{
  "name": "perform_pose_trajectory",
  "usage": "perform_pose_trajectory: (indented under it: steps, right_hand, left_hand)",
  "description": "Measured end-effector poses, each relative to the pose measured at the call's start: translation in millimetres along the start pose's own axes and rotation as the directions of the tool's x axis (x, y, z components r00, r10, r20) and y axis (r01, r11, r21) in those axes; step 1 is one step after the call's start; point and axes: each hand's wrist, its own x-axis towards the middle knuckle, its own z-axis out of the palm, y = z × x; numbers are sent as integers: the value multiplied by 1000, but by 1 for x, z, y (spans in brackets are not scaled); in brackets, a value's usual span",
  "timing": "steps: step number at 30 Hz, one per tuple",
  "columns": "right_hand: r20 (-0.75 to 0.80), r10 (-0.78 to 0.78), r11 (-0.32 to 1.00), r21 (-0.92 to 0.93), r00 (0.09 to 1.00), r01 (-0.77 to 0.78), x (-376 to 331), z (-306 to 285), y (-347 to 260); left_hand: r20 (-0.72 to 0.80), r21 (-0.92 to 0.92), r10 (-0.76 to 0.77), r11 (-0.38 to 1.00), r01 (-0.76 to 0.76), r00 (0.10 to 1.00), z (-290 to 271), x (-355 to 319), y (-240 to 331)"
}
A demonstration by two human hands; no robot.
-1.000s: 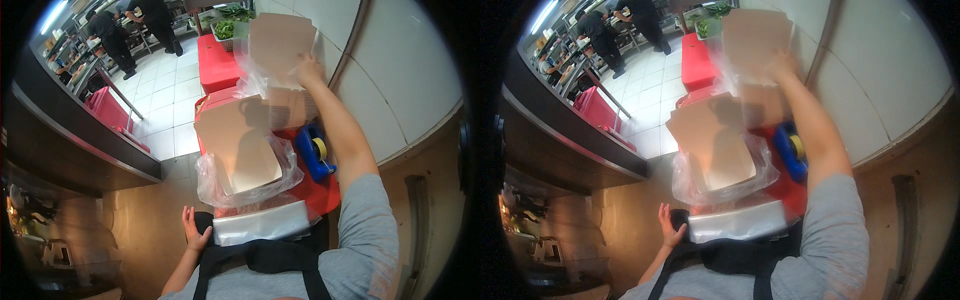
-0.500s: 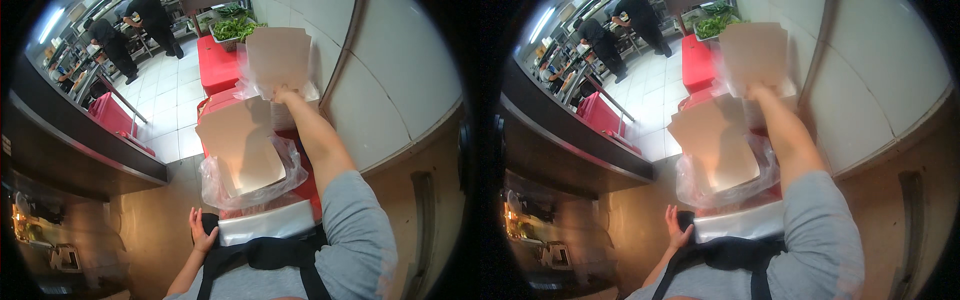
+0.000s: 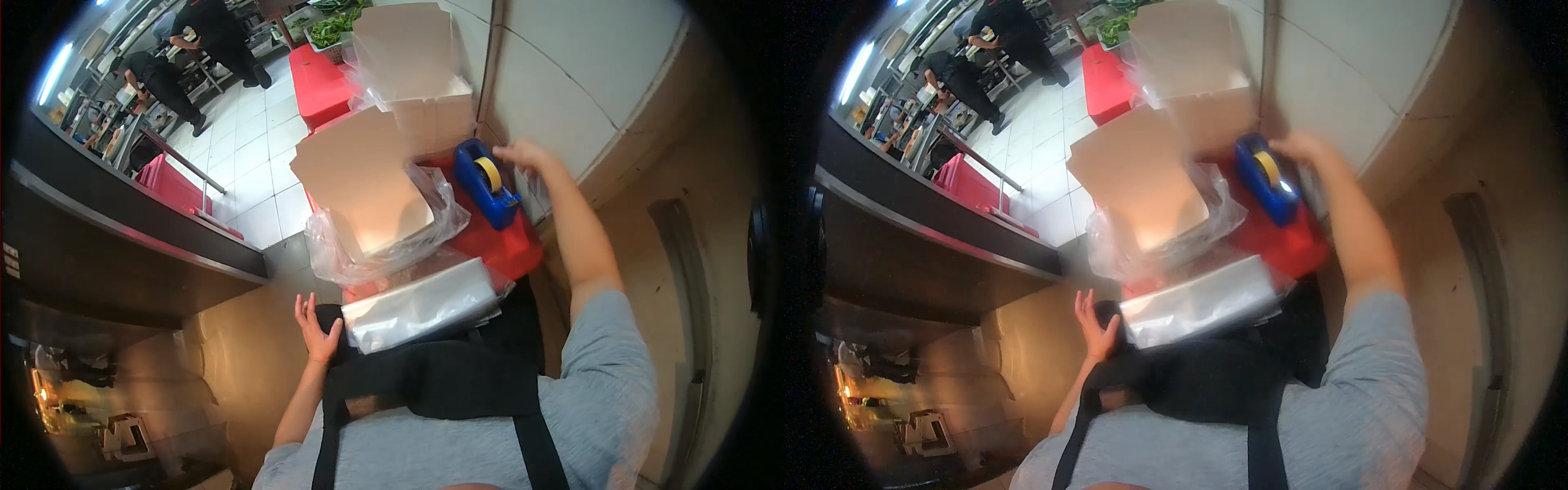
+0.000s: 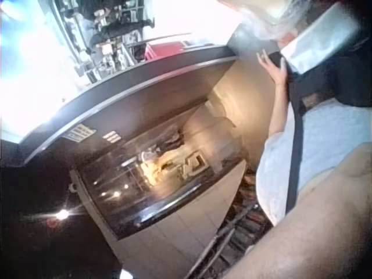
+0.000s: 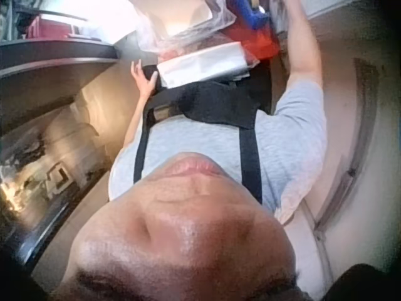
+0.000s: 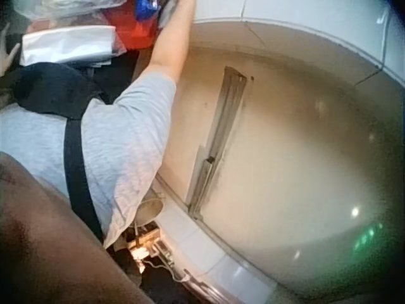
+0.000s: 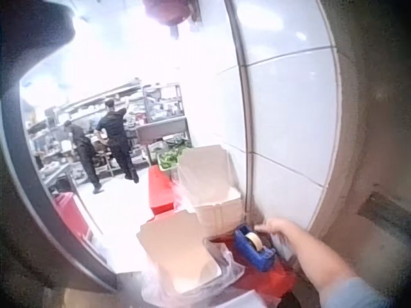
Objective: The person lines cardboard takeout boxes with plastic bags by hand and stacks them.
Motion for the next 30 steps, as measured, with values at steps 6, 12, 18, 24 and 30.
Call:
perform_pose_trajectory:
  steps: [6, 12, 18, 24, 30]
  right_hand:
    - [199, 182, 855, 451, 963, -255, -25, 70, 32]
    - [239, 152, 786, 559, 959, -264, -46, 66, 37]
    - [239, 8, 352, 908, 971, -227, -61, 73, 62]
    - [147, -322, -6, 988, 935, -157, -75, 97, 89]
    - [79, -344, -43, 994, 936, -99, -94, 108, 89]
  left_hand:
    - [-55, 48, 6, 999, -4, 998, -2, -8, 2]
    - [-51, 53, -14, 998, 17, 999, -2, -12, -3]
    - [-85, 106, 16, 994, -7, 996, -2, -14, -5]
    - [-82, 102, 4, 995, 5, 997, -1, -14, -5]
    - [-68, 136, -5, 991, 15, 998, -2, -14, -3]
